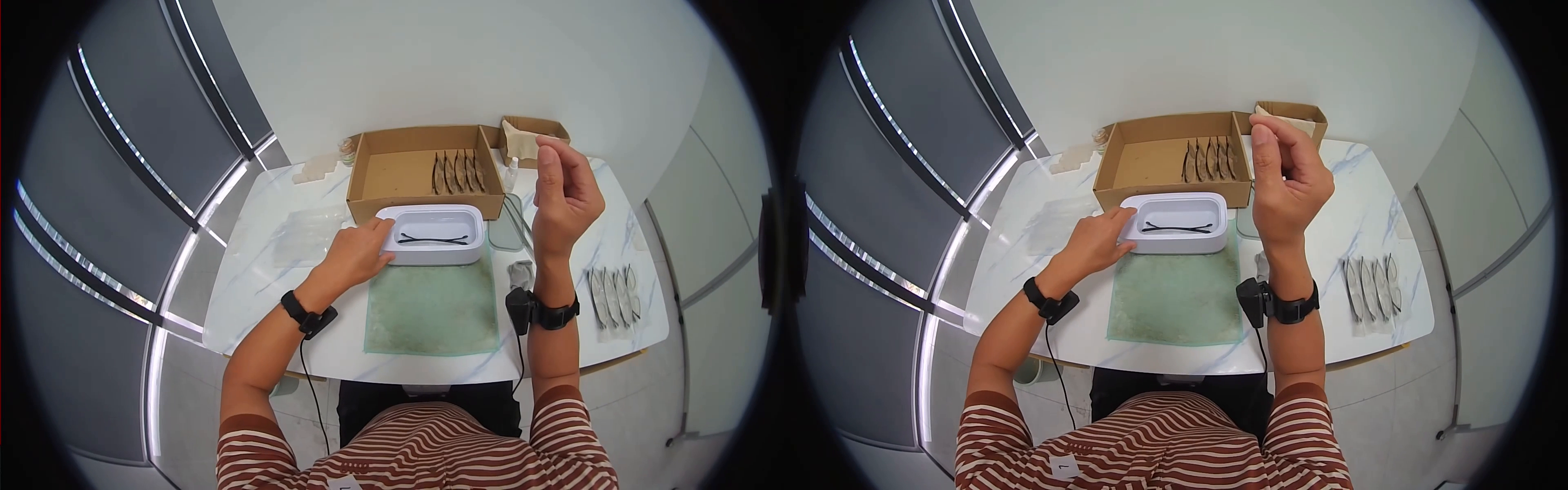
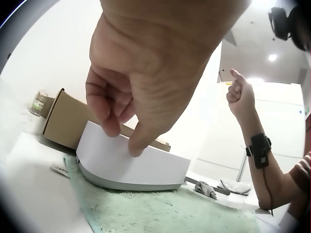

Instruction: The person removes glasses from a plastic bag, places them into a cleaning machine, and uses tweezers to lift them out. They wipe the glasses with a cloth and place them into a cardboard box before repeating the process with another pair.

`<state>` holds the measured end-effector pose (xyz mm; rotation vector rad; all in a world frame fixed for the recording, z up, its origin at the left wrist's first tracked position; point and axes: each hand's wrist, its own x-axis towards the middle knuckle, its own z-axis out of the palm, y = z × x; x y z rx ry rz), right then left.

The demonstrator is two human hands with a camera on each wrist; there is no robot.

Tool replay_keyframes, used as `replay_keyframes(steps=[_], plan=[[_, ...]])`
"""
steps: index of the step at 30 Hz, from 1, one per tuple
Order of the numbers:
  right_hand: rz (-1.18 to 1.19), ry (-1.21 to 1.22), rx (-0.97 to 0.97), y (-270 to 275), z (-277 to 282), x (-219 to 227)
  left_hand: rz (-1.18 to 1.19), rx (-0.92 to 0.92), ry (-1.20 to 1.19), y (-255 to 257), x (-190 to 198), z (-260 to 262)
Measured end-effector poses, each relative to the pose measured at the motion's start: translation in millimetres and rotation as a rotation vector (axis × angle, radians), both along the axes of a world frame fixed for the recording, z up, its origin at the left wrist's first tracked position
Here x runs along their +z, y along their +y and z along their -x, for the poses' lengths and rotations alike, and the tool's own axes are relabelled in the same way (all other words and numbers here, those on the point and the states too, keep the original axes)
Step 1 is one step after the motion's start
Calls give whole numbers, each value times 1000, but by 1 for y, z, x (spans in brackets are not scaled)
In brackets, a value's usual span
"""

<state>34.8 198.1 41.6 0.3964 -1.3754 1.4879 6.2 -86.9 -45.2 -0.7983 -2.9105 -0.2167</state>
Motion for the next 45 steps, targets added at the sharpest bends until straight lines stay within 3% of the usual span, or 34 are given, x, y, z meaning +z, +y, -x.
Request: replay_keyframes(steps=[7, 9, 11, 13, 14, 16, 20, 24, 35, 37, 38, 40, 45], plan=[[-73, -36, 7, -6, -8, -4, -152, -69, 105, -9, 4, -3], [-76, -44, -33, -3, -15, -3, -496, 20, 112, -9, 10, -3], [-171, -127, -63, 10, -20, -12, -619, 43, 126, -2, 22, 0], [-218, -170, -83, 23, -21, -23, -945, 74, 314, 3, 34, 5], [-275, -291, -133, 31, -22, -28, -968, 64, 305, 8, 42, 7], [-352, -488, -205, 52, -18, -44, -1378, 83, 366, 18, 57, 10], [-669, -686, -371, 99, -9, -86, -1507, 114, 504, 15, 59, 20], [-920, -885, -423, 119, -7, -112, -1480, 99, 534, 2, 47, 26], [-1039, -1119, -435, 112, 12, -142, -1396, 120, 594, -13, 50, 31], [-1061, -1241, -435, 103, 12, -137, -1178, 142, 457, -14, 46, 36], [-1062, -1240, -431, 100, 13, -138, -1176, 144, 458, -13, 44, 36], [-1101, -1233, -462, 97, 15, -138, -829, 212, 249, -11, 44, 36], [-1161, -1145, -469, 103, 23, -147, -593, 110, -27, -8, 31, 39]])
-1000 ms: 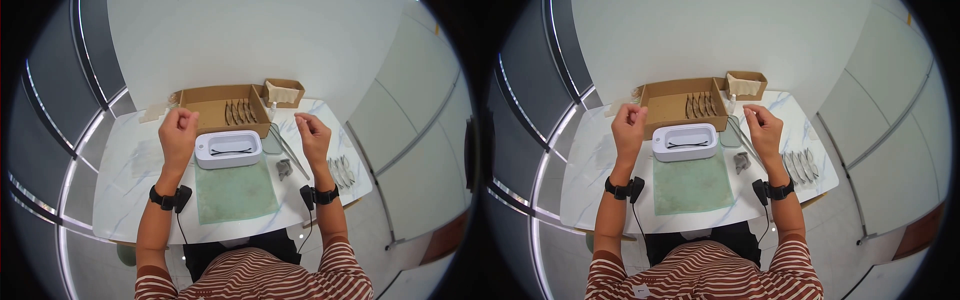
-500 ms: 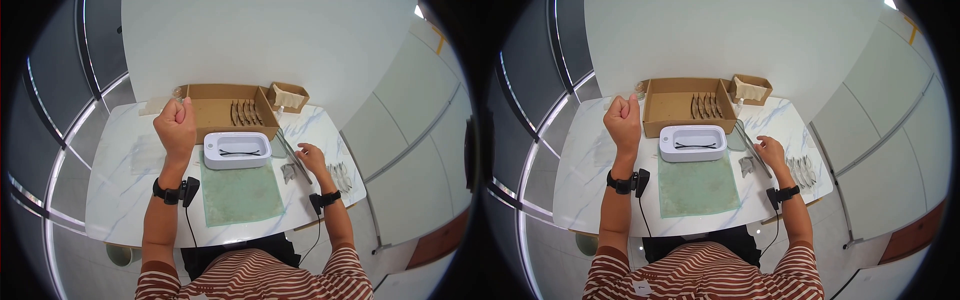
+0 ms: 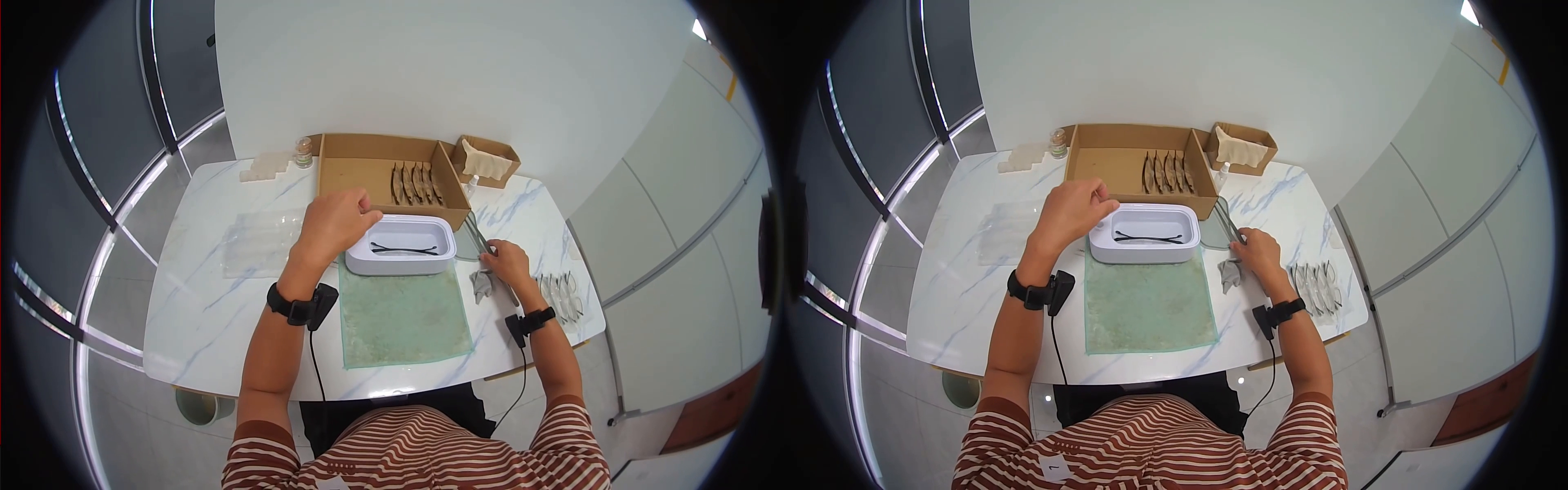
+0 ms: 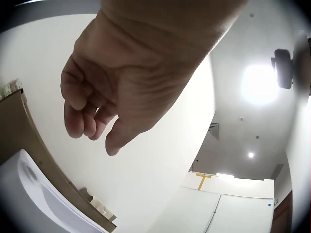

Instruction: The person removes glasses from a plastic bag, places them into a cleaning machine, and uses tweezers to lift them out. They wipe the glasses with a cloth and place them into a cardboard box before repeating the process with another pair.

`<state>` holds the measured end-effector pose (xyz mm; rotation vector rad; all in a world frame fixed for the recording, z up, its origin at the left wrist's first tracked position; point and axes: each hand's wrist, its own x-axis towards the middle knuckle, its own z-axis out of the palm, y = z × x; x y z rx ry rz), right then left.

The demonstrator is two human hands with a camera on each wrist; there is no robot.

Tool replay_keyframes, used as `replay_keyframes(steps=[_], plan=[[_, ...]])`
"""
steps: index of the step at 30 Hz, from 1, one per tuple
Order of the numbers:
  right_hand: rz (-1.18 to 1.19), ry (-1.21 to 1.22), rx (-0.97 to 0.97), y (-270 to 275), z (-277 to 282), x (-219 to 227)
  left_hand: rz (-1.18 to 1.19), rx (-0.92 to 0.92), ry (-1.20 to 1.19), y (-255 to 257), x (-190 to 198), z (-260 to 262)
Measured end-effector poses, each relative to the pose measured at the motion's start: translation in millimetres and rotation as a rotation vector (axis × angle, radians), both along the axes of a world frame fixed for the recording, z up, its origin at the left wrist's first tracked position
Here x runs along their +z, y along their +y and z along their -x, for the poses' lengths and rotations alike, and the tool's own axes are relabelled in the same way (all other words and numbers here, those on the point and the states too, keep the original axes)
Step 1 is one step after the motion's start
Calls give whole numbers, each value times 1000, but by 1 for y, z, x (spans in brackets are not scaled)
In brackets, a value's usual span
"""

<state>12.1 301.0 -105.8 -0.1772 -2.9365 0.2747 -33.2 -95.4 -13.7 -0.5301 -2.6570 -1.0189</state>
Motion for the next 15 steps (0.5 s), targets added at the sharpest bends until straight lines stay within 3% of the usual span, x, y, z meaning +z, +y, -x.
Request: replay_keyframes(steps=[6, 8, 9, 12, 13, 15], plan=[[64, 96, -5, 18, -19, 12, 67, -74, -7, -2, -8, 1], [105, 232, 38, 30, -28, 12, 81, -81, -21, 0, -6, 1], [427, 130, -48, 19, -47, 38, 81, -85, -21, 0, -4, 0], [474, 137, 39, 16, -64, 63, 139, -89, -83, 1, 0, -3], [335, 222, 148, 17, -64, 65, 162, -96, -98, 2, 0, -3], [288, 164, 139, 4, -70, 86, 191, -109, -108, 4, -1, -4]])
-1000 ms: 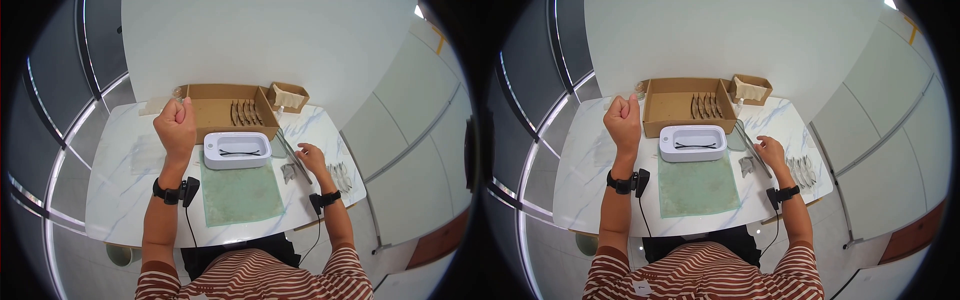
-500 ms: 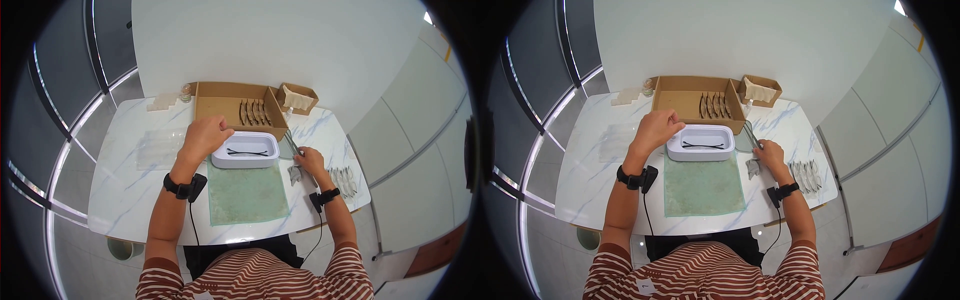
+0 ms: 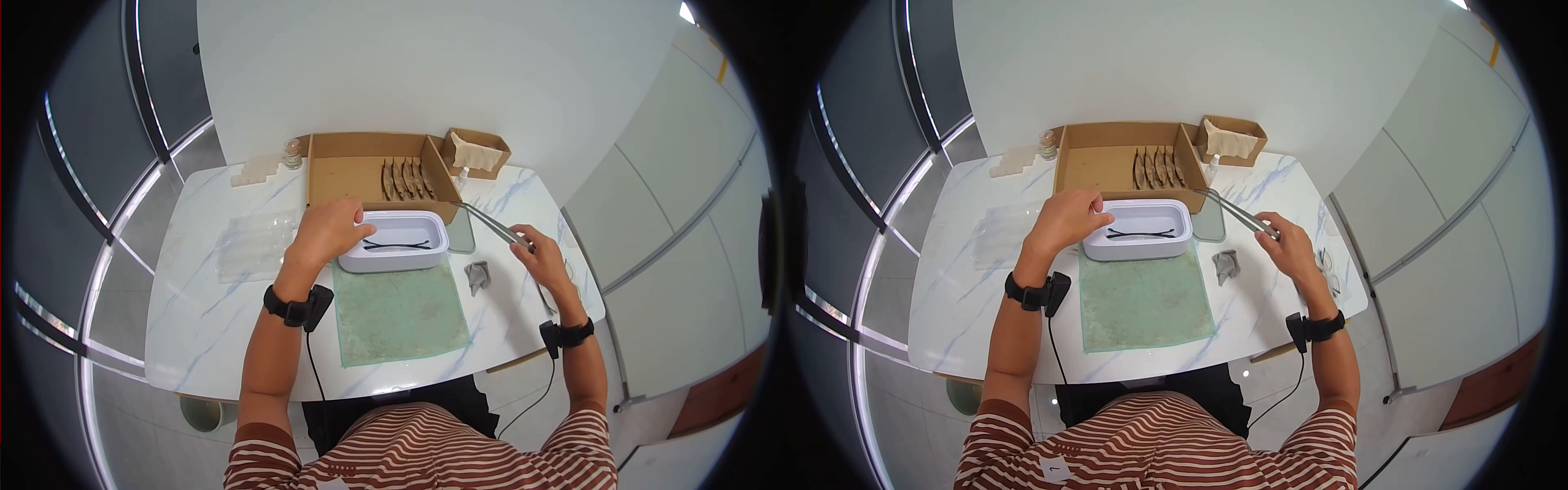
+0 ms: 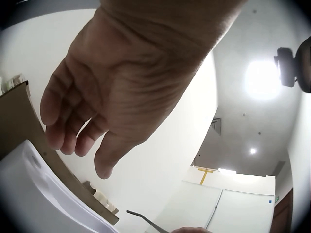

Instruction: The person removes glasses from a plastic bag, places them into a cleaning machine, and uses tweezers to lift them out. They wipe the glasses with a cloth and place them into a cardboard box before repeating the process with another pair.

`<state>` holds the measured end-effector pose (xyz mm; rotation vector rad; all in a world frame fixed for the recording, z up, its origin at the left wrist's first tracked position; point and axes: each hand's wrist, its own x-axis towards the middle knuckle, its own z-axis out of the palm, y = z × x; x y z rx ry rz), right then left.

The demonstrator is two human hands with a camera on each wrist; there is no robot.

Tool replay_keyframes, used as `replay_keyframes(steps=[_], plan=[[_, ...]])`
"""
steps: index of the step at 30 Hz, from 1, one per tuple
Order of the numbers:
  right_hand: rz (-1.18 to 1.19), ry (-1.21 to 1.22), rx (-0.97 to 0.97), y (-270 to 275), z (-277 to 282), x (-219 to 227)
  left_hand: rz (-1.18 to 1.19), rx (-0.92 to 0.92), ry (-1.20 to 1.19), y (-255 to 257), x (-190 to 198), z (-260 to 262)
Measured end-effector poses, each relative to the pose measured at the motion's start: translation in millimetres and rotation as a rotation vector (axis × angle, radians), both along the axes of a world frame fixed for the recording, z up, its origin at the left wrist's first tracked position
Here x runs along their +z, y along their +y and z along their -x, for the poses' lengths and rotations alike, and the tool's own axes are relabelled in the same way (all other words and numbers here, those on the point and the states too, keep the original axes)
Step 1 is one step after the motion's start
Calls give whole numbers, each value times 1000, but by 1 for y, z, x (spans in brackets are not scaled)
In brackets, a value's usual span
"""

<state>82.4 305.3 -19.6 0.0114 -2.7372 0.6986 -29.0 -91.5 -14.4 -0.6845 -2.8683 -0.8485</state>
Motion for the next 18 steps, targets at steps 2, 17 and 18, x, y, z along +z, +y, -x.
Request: replay_keyframes(steps=[2, 17, 18], plan=[[-46, -53, -2, -20, -3, 19, -2, 2, -18, 2, -1, -1], [-467, -171, 315, -68, 46, 67, 81, -26, 10, -4, -5, 3], [-482, -225, 331, -71, 48, 71, 79, -23, 8, -5, -6, 4]])
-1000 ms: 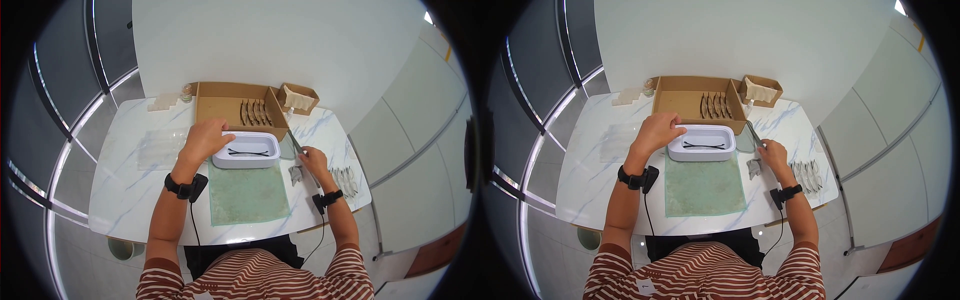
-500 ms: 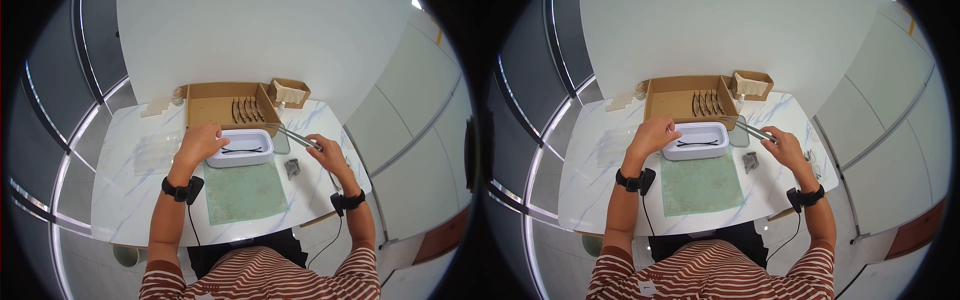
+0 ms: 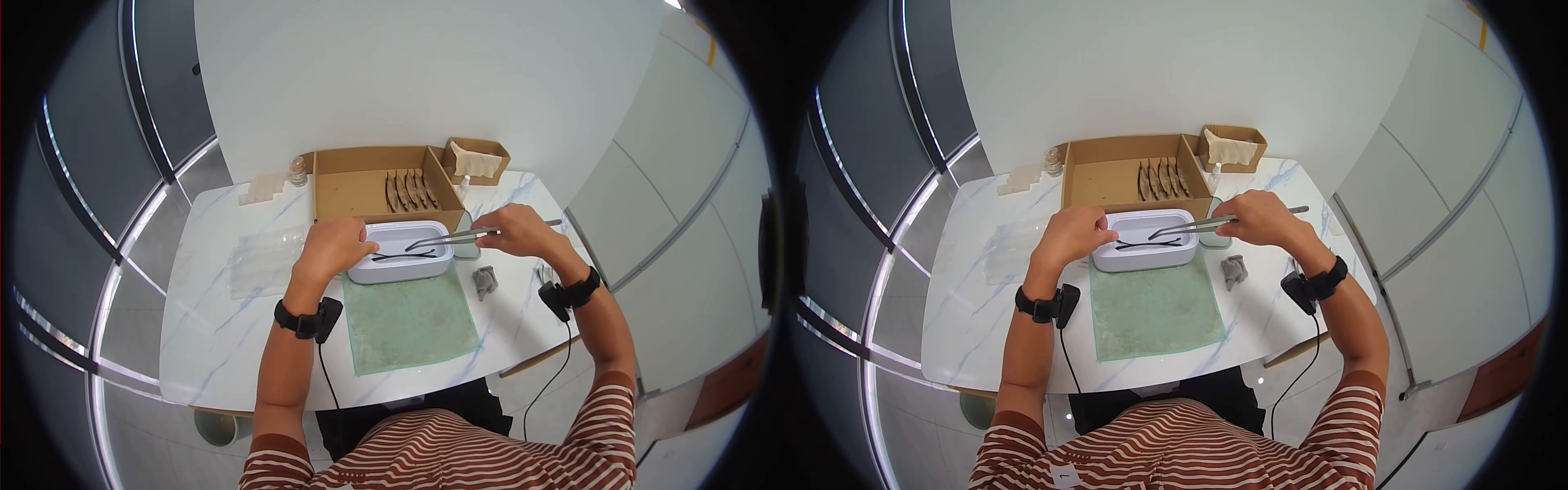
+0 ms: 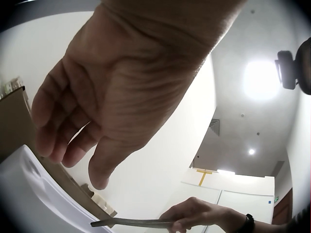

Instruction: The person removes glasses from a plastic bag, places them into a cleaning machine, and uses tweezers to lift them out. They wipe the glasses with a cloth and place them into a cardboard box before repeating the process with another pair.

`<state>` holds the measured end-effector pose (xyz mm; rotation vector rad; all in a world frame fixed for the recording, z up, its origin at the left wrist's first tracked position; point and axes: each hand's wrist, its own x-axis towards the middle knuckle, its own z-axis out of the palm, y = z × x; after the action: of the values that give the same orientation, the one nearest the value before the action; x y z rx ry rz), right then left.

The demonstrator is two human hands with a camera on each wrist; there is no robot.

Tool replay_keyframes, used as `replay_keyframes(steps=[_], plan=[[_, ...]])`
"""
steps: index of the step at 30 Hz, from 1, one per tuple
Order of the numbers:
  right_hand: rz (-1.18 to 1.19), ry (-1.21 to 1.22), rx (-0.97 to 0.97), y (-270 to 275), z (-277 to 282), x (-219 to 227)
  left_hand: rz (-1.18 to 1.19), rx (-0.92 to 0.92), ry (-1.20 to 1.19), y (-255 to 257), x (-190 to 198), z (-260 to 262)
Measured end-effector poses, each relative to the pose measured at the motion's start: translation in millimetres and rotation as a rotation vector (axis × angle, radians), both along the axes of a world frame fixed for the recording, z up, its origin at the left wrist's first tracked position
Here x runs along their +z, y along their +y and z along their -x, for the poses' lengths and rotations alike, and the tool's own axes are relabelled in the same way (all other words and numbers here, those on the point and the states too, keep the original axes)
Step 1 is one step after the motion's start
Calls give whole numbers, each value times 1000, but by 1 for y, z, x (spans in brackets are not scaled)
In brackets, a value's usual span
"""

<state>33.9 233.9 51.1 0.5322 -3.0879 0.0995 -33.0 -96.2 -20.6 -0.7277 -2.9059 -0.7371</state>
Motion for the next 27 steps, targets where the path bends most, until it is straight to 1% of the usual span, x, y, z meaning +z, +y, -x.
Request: replay_keyframes(steps=[1, 5, 8, 12, 16, 20, 22, 25, 27], plan=[[-22, -54, 4, -3, 2, 3, 22, 0, -10, 0, -1, 1], [-99, -117, 9, -14, 9, 6, 88, -14, -31, -1, -3, 3], [-86, -142, -3, -14, 18, -5, 18, -4, 32, -1, -8, 1], [-84, -107, -15, -15, 24, -13, -36, 2, 61, 1, -14, 2], [-98, -59, -55, -15, 26, -14, -12, -82, 61, 3, -14, 1], [-81, -64, -42, -10, 26, -13, 8, -146, 18, 6, -16, -2], [6, 21, -27, -5, 26, -14, 18, -156, 18, 8, -19, -1], [2, 65, -59, -5, 25, -16, 46, -165, 23, 12, -21, -2], [-28, 37, -68, -5, 25, -18, 64, -159, 29, 13, -21, -2]])
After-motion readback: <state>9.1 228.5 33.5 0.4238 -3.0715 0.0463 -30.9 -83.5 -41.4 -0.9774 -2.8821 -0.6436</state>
